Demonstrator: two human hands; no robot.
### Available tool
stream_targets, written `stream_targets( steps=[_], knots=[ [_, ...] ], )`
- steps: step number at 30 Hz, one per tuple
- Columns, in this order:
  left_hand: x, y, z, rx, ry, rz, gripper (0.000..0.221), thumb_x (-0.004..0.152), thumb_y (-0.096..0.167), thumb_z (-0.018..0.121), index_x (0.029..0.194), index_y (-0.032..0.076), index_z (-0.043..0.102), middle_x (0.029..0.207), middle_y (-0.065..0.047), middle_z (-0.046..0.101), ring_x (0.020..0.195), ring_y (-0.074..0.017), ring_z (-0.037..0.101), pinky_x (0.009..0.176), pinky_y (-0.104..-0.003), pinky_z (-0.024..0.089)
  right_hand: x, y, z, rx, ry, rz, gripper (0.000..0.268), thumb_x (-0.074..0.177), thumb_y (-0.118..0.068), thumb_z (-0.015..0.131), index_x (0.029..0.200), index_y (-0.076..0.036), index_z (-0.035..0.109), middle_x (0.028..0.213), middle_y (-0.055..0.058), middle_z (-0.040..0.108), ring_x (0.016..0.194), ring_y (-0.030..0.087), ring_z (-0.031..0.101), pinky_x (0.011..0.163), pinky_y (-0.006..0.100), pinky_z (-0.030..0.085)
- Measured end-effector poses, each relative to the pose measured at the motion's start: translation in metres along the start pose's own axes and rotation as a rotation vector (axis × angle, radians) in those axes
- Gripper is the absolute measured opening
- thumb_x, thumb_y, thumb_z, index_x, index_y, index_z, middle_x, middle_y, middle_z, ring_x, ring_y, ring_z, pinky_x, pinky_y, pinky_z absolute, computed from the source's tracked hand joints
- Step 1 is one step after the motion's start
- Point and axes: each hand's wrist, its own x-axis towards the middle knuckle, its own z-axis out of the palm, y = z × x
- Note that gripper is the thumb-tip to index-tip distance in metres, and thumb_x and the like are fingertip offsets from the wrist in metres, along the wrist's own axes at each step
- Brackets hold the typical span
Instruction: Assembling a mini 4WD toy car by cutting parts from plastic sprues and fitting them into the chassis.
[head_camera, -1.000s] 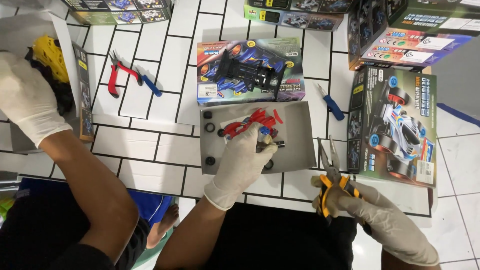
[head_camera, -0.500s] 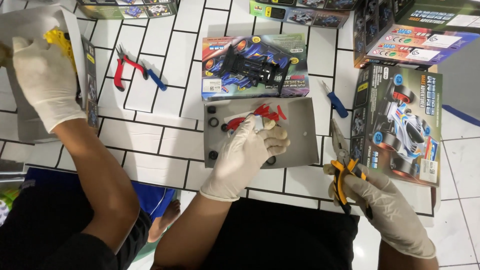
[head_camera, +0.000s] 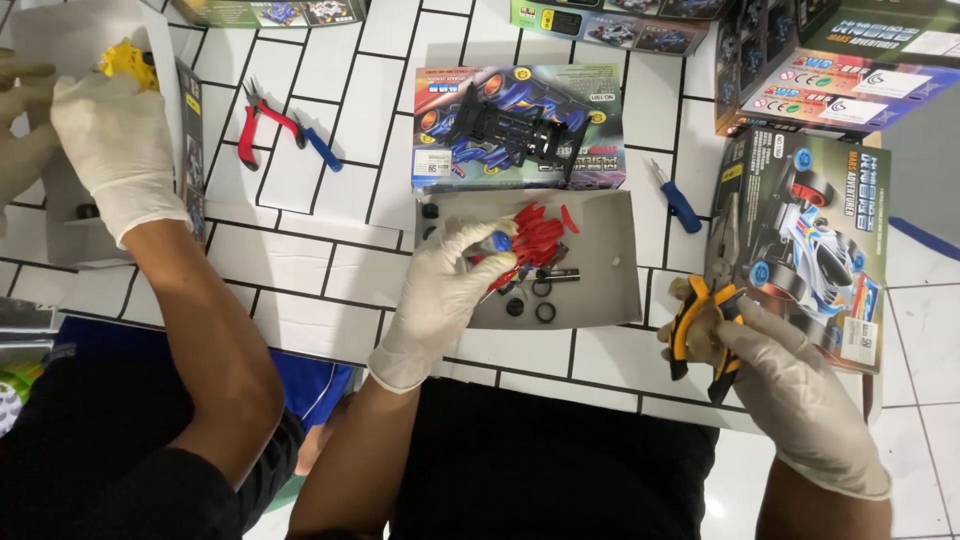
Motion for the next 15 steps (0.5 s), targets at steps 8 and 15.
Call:
stream_targets(
  steps=[8, 15],
  knots=[
    [-0.012, 0.017, -0.001, -0.176, -0.166, 0.084, 0.041, 0.084, -0.011, 0.072, 0.120, 0.009, 0.071, 0.128, -0.006, 0.066, 0.103, -0.0116, 0.065, 0.109, -0.028, 0.052, 0.011, -0.068, 0.054, -0.182, 0.497, 0.481, 0.056, 0.087, -0.012, 0.055, 0.144, -0.007, 0.058, 0.142, 0.002, 0.065, 0.140, 0.008, 0.052, 0.120, 0.027, 0.034],
    [0.001, 0.011, -0.006, -0.074, -0.037, 0.019, 0.032, 0.076, -0.006, 0.079, 0.101, 0.011, 0.069, 0.109, -0.006, 0.074, 0.093, -0.0116, 0.067, 0.086, -0.024, 0.058, 0.023, -0.090, 0.064, -0.496, 0.357, 0.486, 0.048, 0.091, -0.021, 0.056, 0.137, -0.018, 0.067, 0.132, -0.002, 0.070, 0.125, 0.010, 0.056, 0.115, 0.028, 0.034]
  ],
)
